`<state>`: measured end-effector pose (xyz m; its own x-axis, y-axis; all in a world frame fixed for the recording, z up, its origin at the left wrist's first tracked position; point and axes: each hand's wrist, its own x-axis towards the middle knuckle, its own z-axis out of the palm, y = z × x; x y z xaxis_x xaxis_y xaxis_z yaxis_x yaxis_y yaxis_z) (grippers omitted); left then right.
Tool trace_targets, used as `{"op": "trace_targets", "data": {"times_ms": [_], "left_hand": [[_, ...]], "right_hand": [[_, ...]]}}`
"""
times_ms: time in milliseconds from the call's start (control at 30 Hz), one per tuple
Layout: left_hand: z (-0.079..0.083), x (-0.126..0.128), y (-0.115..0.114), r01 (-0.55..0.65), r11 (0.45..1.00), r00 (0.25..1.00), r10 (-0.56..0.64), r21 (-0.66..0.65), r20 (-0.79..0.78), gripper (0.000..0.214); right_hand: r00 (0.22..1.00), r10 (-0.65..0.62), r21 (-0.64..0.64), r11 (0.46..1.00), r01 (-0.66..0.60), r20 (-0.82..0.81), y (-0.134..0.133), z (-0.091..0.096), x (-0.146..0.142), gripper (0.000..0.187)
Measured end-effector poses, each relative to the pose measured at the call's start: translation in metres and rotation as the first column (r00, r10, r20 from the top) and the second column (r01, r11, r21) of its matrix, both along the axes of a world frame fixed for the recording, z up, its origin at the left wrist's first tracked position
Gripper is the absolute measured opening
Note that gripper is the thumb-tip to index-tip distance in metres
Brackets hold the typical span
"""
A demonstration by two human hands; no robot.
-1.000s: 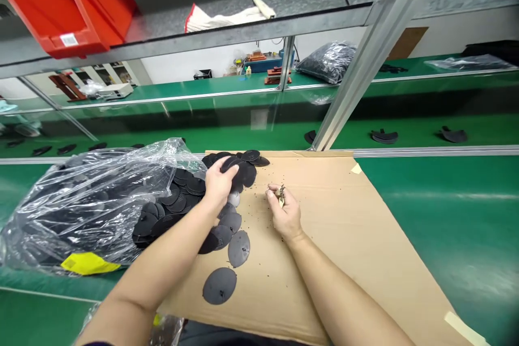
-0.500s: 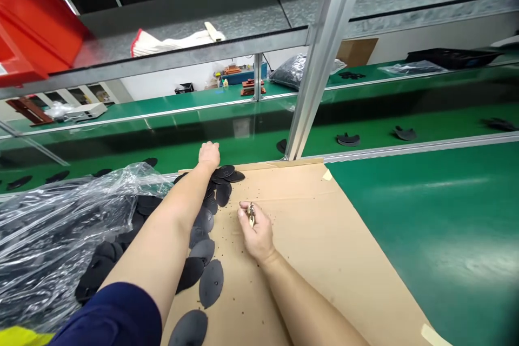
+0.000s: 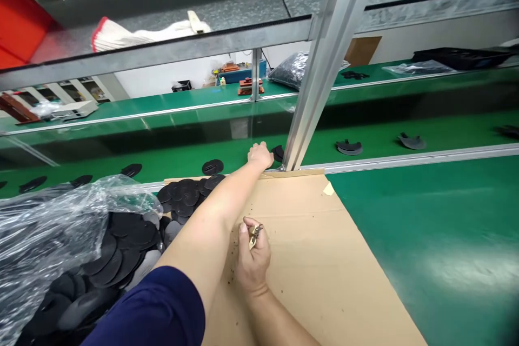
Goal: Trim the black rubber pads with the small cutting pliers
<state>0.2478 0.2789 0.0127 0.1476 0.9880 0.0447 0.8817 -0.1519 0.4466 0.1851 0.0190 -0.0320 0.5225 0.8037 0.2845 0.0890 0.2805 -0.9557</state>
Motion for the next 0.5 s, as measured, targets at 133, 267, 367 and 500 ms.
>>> {"op": "trace_targets", "data": {"times_ms": [133,267,367,500], "left_hand": [[-0.012,0.030,0.012,-0.013,0.998,0.997,0.017,-0.056,0.069,0.070],[-0.018,0.043,0.017,0.014,0.998,0.984,-0.003,-0.062,0.177,0.054],[-0.015,0.039,0.013,-0.001,0.999,0.957,0.013,-0.041,0.290,0.037],[0.002,0.008,-0.004,-0.069,0.998,0.898,0.063,-0.003,0.435,0.023]], "right_hand": [[0.997,-0.004,-0.020,1.000,0.002,-0.079,0.001,0.002,0.003,0.021],[0.996,-0.027,-0.028,0.999,0.025,-0.079,0.002,0.004,0.005,0.021],[0.999,-0.006,-0.049,0.999,0.004,-0.053,0.003,0.004,0.003,0.020],[1.000,-0.017,-0.079,0.997,0.018,0.012,0.004,-0.005,-0.003,0.020]]}}
